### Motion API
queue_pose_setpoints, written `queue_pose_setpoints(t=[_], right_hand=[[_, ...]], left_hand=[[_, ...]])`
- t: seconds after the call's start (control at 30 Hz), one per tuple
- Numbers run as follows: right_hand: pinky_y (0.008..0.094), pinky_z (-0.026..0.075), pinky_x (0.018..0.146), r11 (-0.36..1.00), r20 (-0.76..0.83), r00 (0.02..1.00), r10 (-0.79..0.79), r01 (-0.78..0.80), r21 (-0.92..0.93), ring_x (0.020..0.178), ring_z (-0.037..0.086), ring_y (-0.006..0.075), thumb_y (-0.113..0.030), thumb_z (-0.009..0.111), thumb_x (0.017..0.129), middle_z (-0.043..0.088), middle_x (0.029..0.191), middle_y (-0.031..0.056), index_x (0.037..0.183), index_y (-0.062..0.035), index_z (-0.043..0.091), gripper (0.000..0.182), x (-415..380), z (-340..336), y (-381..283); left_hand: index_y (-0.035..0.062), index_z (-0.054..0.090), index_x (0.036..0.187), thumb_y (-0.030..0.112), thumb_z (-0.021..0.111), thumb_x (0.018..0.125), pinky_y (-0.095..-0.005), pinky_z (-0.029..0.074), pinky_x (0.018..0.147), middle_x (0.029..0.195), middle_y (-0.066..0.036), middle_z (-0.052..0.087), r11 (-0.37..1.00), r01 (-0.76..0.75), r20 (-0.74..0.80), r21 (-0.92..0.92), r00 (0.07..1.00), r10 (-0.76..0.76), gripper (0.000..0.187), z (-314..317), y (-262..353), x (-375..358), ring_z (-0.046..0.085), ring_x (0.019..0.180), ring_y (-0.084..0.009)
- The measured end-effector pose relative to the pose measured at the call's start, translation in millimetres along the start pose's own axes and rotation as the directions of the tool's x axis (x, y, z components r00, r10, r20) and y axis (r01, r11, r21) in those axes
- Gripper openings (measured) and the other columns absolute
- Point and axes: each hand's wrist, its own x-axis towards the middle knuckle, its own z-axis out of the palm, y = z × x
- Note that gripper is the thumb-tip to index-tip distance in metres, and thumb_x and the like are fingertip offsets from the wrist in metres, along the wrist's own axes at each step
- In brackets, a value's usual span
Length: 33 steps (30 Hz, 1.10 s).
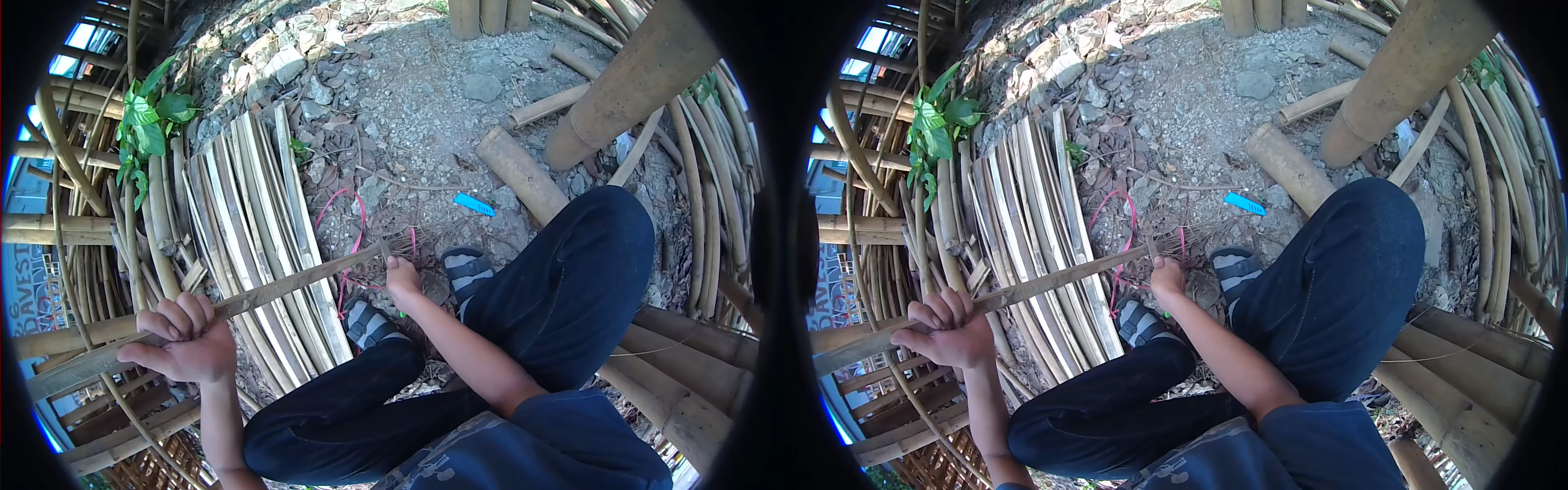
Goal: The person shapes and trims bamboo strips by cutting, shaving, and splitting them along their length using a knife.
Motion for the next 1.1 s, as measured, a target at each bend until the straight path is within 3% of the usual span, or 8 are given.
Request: queue_pose_setpoints(t=[0.4,0.5,0.6,0.8,0.83,0.87,1.03,1.1], right_hand=[[0.0464,0.043,0.074,0.956,0.104,0.983,0.151,-0.172,0.236,0.085,0.059,0.0391,-0.031,0.043,0.098,0.062,0.088,0.0237,0.091,0.0021,0.059,0.037,-46.2,23.7,-20.4],[0.0281,0.023,0.031,0.903,0.185,0.974,0.134,-0.197,0.382,0.038,0.033,0.0099,-0.036,0.04,0.1,0.038,0.055,-0.0016,0.08,-0.0115,0.046,0.032,-53.2,29.3,-17.2],[0.0424,0.041,0.065,0.926,0.196,0.97,0.145,-0.203,0.32,0.07,0.056,0.029,-0.031,0.042,0.099,0.06,0.076,0.0175,0.086,0.0027,0.057,0.04,-51.9,24.6,-19.6],[0.0429,0.042,0.063,0.895,0.251,0.948,0.196,-0.278,0.35,0.067,0.056,0.0276,-0.032,0.041,0.1,0.059,0.073,0.0162,0.088,0.0021,0.058,0.04,-32.8,29.3,-30.1],[0.0437,0.042,0.066,0.944,0.229,0.973,0.022,-0.096,0.315,0.071,0.057,0.0315,-0.032,0.04,0.1,0.059,0.076,0.0178,0.09,0.002,0.058,0.039,-43.2,32.4,-31.6],[0.0272,0.029,0.043,0.883,0.149,0.962,-0.23,0.141,0.448,0.048,0.035,0.0083,-0.031,0.04,0.101,0.041,0.062,-0.0012,0.077,-0.0073,0.047,0.035,-50.1,47.9,-28.5],[0.0292,0.034,0.051,0.85,0.27,0.898,-0.347,0.18,0.495,0.055,0.039,0.0102,-0.029,0.042,0.1,0.043,0.064,0.0,0.082,-0.0032,0.052,0.033,-99.6,25.5,-81.9],[0.046,0.041,0.071,0.932,0.167,0.972,-0.167,0.1,0.347,0.076,0.056,0.0381,-0.03,0.039,0.1,0.059,0.078,0.0208,0.087,0.0022,0.055,0.038,-73.6,11.8,-77.9]], left_hand=[[0.0157,0.026,0.063,0.069,0.026,0.09,-0.0261,0.012,0.042,0.051,0.002,0.02,0.996,0.024,-0.31,0.085,0.951,0.004,0.06,14.4,-1.8,9.5,0.015,0.043,-0.0103],[0.0157,0.026,0.063,0.069,0.026,0.09,-0.0261,0.012,0.042,0.051,0.002,0.02,0.994,0.027,-0.336,0.105,0.942,0.01,0.06,15.5,-3.3,11.0,0.015,0.043,-0.0103],[0.0154,0.028,0.063,0.068,0.025,0.091,-0.0258,0.014,0.042,0.052,0.003,0.02,0.994,0.025,-0.279,0.102,0.96,0.005,0.06,8.0,-3.0,12.0,0.016,0.044,-0.0103],[0.0152,0.03,0.062,0.066,0.024,0.092,-0.0257,0.015,0.043,0.053,0.003,0.021,0.996,0.02,-0.237,0.088,0.972,0.001,0.06,2.1,-1.8,8.5,0.017,0.044,-0.0101],[0.0152,0.03,0.062,0.066,0.025,0.092,-0.0257,0.015,0.043,0.053,0.003,0.021,0.996,0.02,-0.244,0.091,0.97,0.003,0.06,2.2,-2.5,8.5,0.017,0.044,-0.0101],[0.0152,0.03,0.062,0.066,0.025,0.092,-0.0257,0.015,0.043,0.053,0.003,0.021,0.996,0.02,-0.244,0.086,0.97,0.002,0.06,3.3,-3.3,9.6,0.017,0.044,-0.0101],[0.0153,0.031,0.061,0.066,0.026,0.092,-0.0255,0.014,0.042,0.053,0.003,0.021,0.996,0.026,-0.262,0.087,0.965,-0.002,0.06,3.6,-1.6,9.5,0.016,0.044,-0.0101],[0.0153,0.031,0.061,0.066,0.026,0.092,-0.0255,0.014,0.042,0.053,0.003,0.021,0.995,0.021,-0.287,0.095,0.958,0.007,0.06,5.6,-1.7,9.5,0.016,0.044,-0.01]])
